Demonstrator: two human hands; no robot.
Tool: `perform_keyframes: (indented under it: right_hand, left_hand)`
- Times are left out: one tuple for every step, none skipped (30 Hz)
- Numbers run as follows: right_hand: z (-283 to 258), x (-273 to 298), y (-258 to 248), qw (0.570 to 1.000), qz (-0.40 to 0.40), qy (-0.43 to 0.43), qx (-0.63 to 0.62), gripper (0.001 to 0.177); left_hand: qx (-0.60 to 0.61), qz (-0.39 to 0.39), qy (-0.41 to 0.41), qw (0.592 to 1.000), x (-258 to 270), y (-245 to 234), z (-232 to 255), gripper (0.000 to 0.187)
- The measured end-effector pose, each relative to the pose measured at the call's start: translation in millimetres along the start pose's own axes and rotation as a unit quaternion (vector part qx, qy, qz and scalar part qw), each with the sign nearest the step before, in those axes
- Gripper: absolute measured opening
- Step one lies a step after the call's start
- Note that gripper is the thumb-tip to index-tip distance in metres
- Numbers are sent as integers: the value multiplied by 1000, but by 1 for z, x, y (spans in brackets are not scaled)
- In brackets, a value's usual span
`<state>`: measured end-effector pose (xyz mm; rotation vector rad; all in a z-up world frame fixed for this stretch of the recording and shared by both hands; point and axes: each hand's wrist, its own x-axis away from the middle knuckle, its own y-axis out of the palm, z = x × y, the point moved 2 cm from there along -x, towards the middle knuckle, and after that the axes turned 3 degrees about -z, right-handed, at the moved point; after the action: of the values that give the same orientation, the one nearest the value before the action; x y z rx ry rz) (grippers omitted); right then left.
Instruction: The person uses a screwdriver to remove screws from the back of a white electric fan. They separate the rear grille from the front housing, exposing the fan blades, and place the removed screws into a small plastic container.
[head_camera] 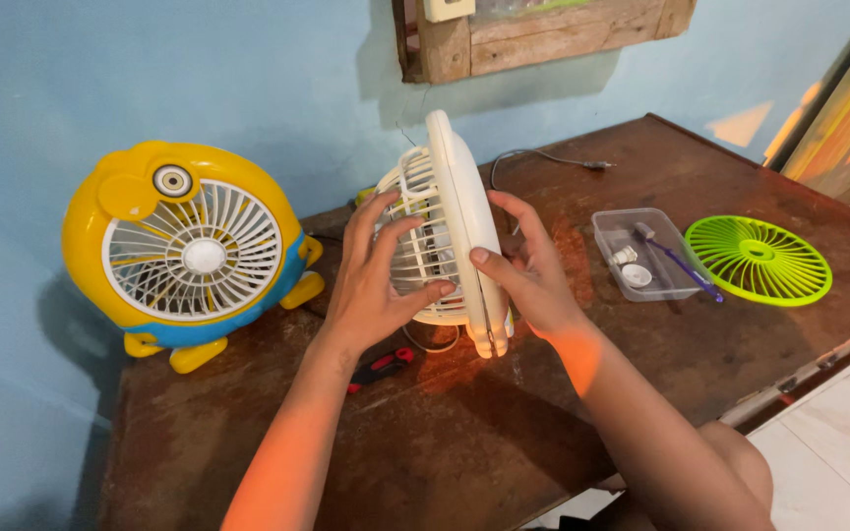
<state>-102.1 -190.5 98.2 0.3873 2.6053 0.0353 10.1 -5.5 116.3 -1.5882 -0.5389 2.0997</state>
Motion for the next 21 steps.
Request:
perform_keyframes:
  right_hand:
    - [-6, -8, 0, 1000, 2, -7, 19, 69]
    - [-13, -17, 0, 999, 4, -12, 38, 64]
    - [-20, -26, 0, 998, 6, -17, 56, 60]
    - [-26, -34, 1, 992, 23, -2, 126, 58]
    - [-33, -40, 0, 980, 39, 13, 195, 56]
    - [-40, -46, 0, 963, 55, 29, 262, 55]
    - [-46, -51, 1, 962, 51, 23, 269, 56]
    - [-51, -56, 2, 960, 46, 20, 276, 56]
    - [-55, -60, 3, 958, 41, 16, 283, 57]
    - [-56, -62, 3, 947, 49, 48, 313, 59]
    - [-56, -65, 3, 934, 56, 79, 343, 62]
    - [-55, -67, 2, 919, 63, 109, 373, 64]
    - [-53, -68, 4, 939, 52, 93, 326, 66]
    - [-51, -70, 6, 957, 43, 75, 277, 69]
    - [-50, -72, 6, 971, 34, 57, 228, 71]
    - [-46, -73, 4, 980, 39, 89, 175, 71]
    - [-43, -74, 2, 984, 44, 119, 122, 71]
    - [-40, -74, 0, 985, 49, 151, 69, 71]
    - [-37, -75, 0, 984, 37, 167, 40, 69]
    - [-34, -76, 1, 983, 25, 181, 10, 67]
    - [-32, -76, 1, 980, 14, 196, -19, 65]
  left_hand:
    - [-1, 3, 6, 1000, -2, -1, 1, 74]
    - [-2, 5, 11, 1000, -3, -1, 2, 71]
    - [-3, 7, 16, 1000, -5, -2, 3, 69]
    - [-13, 5, 15, 1000, -7, -3, 2, 64]
    - [-24, 3, 13, 1000, -11, -4, 1, 59]
    - [-36, 1, 11, 999, -14, -5, 1, 54]
    - [-25, 4, 20, 999, -17, -7, -1, 49]
    - [-14, 6, 28, 1000, -21, -7, -3, 45]
    - [-3, 8, 35, 999, -25, -7, -6, 40]
    - [13, 5, 29, 999, -27, -4, -9, 42]
    - [30, 2, 23, 999, -30, 0, -11, 45]
    - [45, 0, 19, 999, -32, 5, -13, 48]
    - [41, 5, 13, 999, -32, 8, -15, 52]
    - [36, 10, 9, 999, -34, 11, -16, 56]
    - [31, 15, 6, 999, -35, 13, -17, 59]
    - [33, 28, 10, 999, -35, 16, -18, 60]
    - [35, 42, 13, 998, -35, 17, -19, 61]
    - [38, 55, 16, 998, -33, 19, -20, 62]
    - [39, 63, 20, 997, -31, 19, -20, 62]
    - [40, 71, 24, 996, -30, 19, -21, 62]
    - [41, 79, 29, 996, -28, 19, -21, 62]
